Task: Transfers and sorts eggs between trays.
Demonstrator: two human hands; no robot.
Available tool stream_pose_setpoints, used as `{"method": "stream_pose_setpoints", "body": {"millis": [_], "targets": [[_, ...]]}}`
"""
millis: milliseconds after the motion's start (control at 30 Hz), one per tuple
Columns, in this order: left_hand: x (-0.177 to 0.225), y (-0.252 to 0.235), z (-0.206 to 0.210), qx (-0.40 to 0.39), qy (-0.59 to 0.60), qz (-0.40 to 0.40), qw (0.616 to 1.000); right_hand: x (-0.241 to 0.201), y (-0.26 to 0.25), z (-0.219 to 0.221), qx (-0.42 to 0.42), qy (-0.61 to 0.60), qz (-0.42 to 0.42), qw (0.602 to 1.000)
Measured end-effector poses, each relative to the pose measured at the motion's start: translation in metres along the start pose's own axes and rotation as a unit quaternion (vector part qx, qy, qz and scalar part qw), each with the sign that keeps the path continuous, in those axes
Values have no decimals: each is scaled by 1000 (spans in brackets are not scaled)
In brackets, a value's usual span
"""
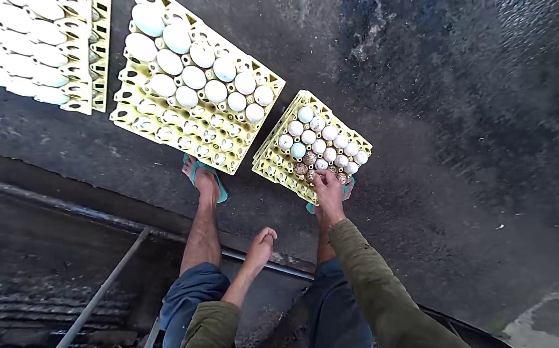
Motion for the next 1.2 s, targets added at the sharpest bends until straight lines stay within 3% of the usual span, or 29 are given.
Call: {"method": "stream_pose_setpoints", "body": {"millis": [133, 267, 500, 600, 767, 967, 1200], "targets": [[13, -2, -3, 13, 25, 15, 1000, -36, -1, 18, -8, 33, -43, 999], [15, -4, -6, -10, -3, 1, 1000, -115, 16, 13, 61, 33, -213, 975], [27, -5, -12, -42, 11, 1, 999, -224, 12, 33, 12, 30, -327, 945], [42, 0, -19, -59, 8, 9, 998, -258, 6, 47, -21, 69, -324, 943], [76, 12, -42, -73, -49, 22, 996, -297, -16, 52, 14, 113, -336, 935], [115, 25, -82, -63, -145, 31, 987, -351, -54, 48, 69, 169, -270, 945], [105, 38, -96, -34, -186, 47, 981, -366, -78, 71, 143, 219, -204, 943]]}}
Point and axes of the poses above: each hand's wrist, its own y-axis away from the middle knuckle, its own z-axis out of the palm, x = y × z, the point moved 3 cm from there along -y, towards the middle knuckle, and after that the axes turned 14 degrees about y, right-handed, at the moved point
